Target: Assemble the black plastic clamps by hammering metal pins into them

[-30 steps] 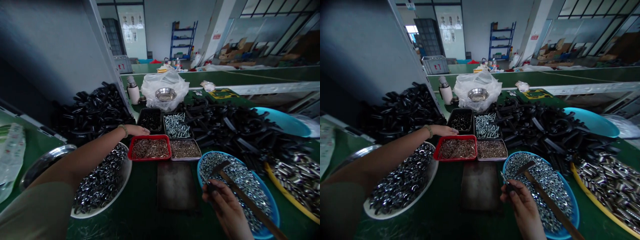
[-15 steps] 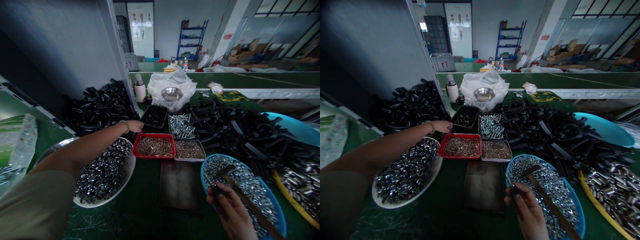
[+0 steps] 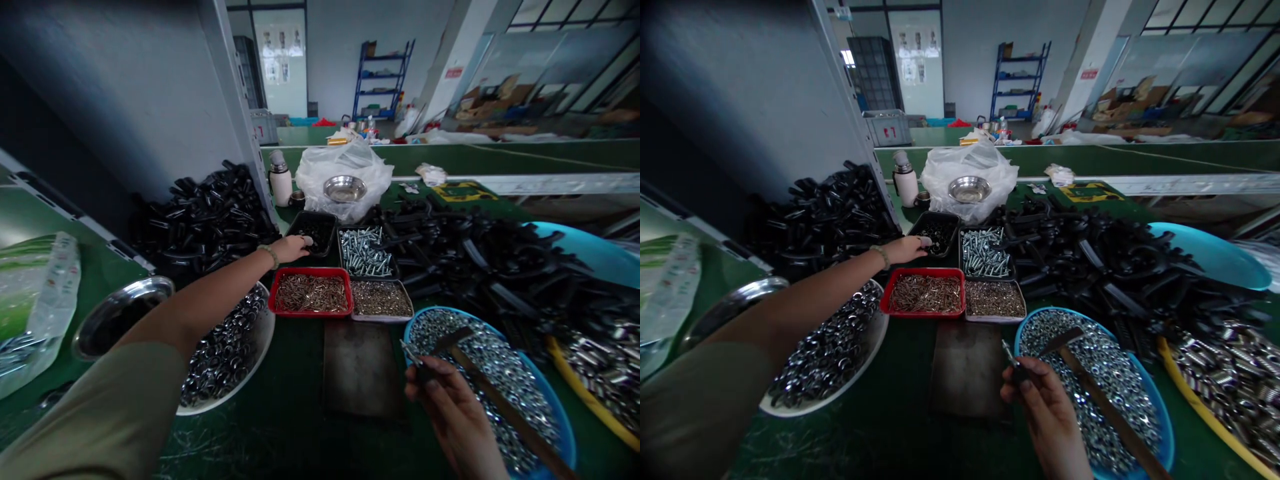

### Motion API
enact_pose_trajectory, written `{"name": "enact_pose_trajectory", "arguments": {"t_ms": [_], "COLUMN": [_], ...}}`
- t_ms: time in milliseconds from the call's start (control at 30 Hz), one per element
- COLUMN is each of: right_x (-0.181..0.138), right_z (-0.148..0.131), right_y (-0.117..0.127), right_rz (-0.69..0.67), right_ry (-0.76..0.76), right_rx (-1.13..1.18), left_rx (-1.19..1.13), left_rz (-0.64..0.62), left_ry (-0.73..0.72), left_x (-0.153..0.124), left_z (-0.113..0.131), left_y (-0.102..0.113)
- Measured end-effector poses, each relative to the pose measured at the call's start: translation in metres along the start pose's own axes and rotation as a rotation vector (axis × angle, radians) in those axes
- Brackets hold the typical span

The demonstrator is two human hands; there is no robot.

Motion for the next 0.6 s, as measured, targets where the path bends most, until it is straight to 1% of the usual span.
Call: {"name": "enact_pose_trajectory", "arguments": {"t_ms": [67, 100, 167, 267, 367, 467, 600], "right_x": [-0.006, -0.008, -0.012, -0.013, -0.011, -0.01, -0.01], "right_z": [-0.007, -0.009, -0.011, -0.01, -0.01, -0.008, 0.005], "right_y": [-0.001, 0.0, 0.004, 0.006, 0.001, -0.004, -0.004], "right_rz": [0.009, 0.022, 0.051, 0.054, 0.006, -0.024, -0.008], "right_ry": [0.033, 0.047, 0.062, 0.063, 0.067, 0.064, 0.009], "right_rx": [0.01, 0.015, 0.019, 0.023, 0.028, 0.033, 0.038], "left_rx": [-0.037, -0.054, -0.087, -0.129, -0.148, -0.15, -0.148], "left_rz": [-0.087, -0.126, -0.2, -0.306, -0.365, -0.357, -0.333], "left_ry": [-0.061, -0.088, -0.139, -0.196, -0.209, -0.213, -0.23], "left_x": [0.01, 0.012, 0.007, -0.006, -0.016, -0.018, -0.017], "left_z": [0.022, 0.03, 0.04, 0.049, 0.056, 0.062, 0.07], "left_y": [-0.03, -0.041, -0.054, -0.061, -0.063, -0.064, -0.069]}}
Point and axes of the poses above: each hand's wrist, its own x-axis towards the middle knuckle, its own y-axis out of the back of the hand, z = x × y, the point moved 9 cm from there along x, towards the middle knuckle, and after that the axes turned 6 degrees about y, right-handed, at the moved point
